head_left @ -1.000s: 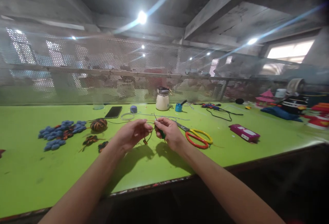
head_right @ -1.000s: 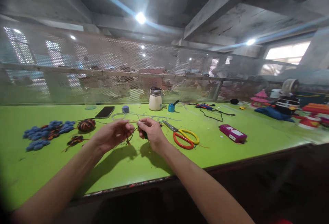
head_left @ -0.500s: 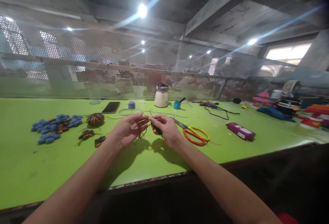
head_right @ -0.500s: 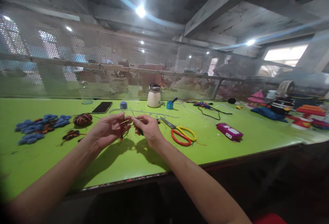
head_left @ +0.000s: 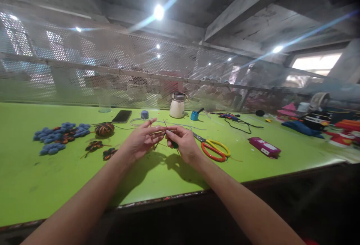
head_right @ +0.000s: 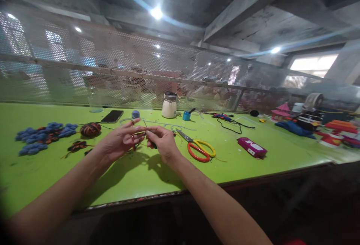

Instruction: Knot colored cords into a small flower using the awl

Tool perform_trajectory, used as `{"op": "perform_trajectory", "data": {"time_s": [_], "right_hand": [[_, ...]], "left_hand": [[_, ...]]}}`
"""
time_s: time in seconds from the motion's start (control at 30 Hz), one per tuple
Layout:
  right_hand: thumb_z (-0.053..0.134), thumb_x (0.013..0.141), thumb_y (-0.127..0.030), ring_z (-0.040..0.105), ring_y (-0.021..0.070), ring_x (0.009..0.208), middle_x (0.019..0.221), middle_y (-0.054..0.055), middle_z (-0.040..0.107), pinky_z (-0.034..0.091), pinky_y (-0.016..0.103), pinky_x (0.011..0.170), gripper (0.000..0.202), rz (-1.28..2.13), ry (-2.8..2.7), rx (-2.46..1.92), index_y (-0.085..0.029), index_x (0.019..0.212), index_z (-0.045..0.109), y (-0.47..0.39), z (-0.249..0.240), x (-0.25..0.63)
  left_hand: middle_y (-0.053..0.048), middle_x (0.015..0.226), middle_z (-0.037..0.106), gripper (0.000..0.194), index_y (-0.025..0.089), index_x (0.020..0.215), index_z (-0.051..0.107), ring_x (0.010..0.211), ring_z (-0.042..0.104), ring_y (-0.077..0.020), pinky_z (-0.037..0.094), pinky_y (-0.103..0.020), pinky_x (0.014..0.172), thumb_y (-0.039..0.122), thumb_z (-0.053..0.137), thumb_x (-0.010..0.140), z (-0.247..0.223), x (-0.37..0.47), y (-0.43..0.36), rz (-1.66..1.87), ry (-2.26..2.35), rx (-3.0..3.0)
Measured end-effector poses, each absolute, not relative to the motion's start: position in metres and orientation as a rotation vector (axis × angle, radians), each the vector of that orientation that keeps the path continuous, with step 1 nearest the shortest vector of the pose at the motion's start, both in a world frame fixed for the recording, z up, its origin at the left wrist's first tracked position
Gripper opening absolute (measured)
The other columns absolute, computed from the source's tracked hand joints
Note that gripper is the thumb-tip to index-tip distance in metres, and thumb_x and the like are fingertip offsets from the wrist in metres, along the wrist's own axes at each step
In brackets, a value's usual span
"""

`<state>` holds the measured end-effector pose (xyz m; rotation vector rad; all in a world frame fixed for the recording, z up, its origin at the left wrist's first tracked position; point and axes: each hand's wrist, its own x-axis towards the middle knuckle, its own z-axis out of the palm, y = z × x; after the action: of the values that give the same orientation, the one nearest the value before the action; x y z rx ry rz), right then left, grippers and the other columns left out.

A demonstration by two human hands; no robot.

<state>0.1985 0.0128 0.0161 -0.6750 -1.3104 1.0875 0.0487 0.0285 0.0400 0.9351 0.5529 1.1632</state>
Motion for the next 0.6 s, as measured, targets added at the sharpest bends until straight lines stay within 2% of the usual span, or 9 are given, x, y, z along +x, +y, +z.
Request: {"op": "perform_trajectory", "data": {"time_s": [0.07,0.17,0.4,0.6], "right_hand": [[0.072,0.068,-0.032,0.049,0.0070,0.046,0.056,-0.002,0.058,0.036,0.021,0.045,0.026,1.070,-1.305,-0.707,-0.015,0.087,0.069,0.0127,0.0162,0.1991],[0.073,0.066,-0.032,0.049,0.0074,0.044,0.053,-0.002,0.058,0.035,0.021,0.042,0.028,1.074,-1.295,-0.742,-0.014,0.087,0.070,0.0131,0.0161,0.1997],[0.072,0.066,-0.033,0.050,0.0068,0.044,0.060,-0.001,0.059,0.036,0.021,0.042,0.029,1.055,-1.359,-0.813,-0.015,0.089,0.072,0.0119,0.0160,0.1999],[0.066,0.072,-0.033,0.050,0.0065,0.047,0.061,-0.001,0.060,0.039,0.022,0.048,0.032,1.035,-1.491,-0.818,-0.016,0.099,0.071,0.0118,0.0152,0.2009]], "left_hand": [[-0.006,0.081,0.070,0.078,0.018,0.134,0.032,0.073,0.067,-0.0143,0.052,-0.023,0.067,0.000,0.066,0.067,0.0408,0.0505,0.0247,1.192,0.550,1.004],[-0.004,0.078,0.071,0.093,0.018,0.140,0.026,0.070,0.066,-0.0143,0.050,-0.023,0.066,0.000,0.072,0.061,0.0407,0.0527,0.0212,1.216,0.571,1.110],[0.000,0.062,0.067,0.103,0.011,0.141,0.024,0.060,0.062,-0.0129,0.046,-0.022,0.061,0.009,0.079,0.054,0.0393,0.0519,0.0257,1.292,0.722,1.358],[0.002,0.058,0.065,0.110,0.018,0.144,0.019,0.055,0.061,-0.0137,0.044,-0.021,0.053,0.005,0.077,0.051,0.0412,0.0462,0.0254,1.297,0.726,1.455]]}}
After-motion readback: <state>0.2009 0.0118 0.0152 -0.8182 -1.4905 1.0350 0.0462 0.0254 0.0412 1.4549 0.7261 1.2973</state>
